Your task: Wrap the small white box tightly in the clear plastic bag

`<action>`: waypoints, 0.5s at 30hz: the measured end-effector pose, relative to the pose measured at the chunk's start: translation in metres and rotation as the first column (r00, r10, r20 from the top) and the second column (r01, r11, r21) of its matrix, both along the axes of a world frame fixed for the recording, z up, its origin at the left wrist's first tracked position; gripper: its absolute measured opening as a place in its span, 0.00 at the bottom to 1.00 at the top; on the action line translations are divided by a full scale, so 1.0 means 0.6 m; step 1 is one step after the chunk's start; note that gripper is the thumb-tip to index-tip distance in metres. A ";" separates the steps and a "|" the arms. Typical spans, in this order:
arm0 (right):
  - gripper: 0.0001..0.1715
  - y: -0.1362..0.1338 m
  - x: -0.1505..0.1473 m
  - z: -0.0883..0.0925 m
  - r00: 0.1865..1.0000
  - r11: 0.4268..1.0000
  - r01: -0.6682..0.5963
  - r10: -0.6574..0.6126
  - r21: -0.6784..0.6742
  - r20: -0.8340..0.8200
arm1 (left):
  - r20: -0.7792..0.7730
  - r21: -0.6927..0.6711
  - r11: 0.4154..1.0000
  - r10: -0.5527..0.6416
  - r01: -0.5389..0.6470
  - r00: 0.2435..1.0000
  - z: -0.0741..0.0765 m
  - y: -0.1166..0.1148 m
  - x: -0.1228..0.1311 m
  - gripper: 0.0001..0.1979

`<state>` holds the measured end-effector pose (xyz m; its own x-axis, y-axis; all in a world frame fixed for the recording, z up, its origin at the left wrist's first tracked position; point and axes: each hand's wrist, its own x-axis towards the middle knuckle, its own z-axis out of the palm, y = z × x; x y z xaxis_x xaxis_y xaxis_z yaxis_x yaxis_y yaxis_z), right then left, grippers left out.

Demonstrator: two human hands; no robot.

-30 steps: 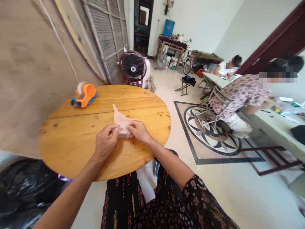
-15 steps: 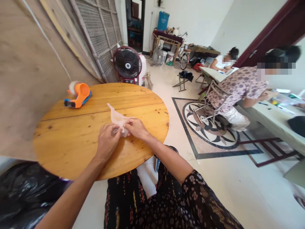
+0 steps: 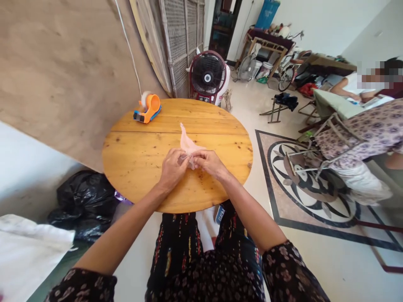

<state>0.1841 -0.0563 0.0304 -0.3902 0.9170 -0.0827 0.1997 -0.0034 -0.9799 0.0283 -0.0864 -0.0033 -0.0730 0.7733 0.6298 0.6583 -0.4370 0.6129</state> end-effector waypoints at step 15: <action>0.14 -0.035 -0.018 0.001 0.844 0.858 -0.084 -0.209 0.506 0.494 | 0.024 0.017 1.000 0.016 -0.016 1.000 0.005 -0.003 -0.002 0.03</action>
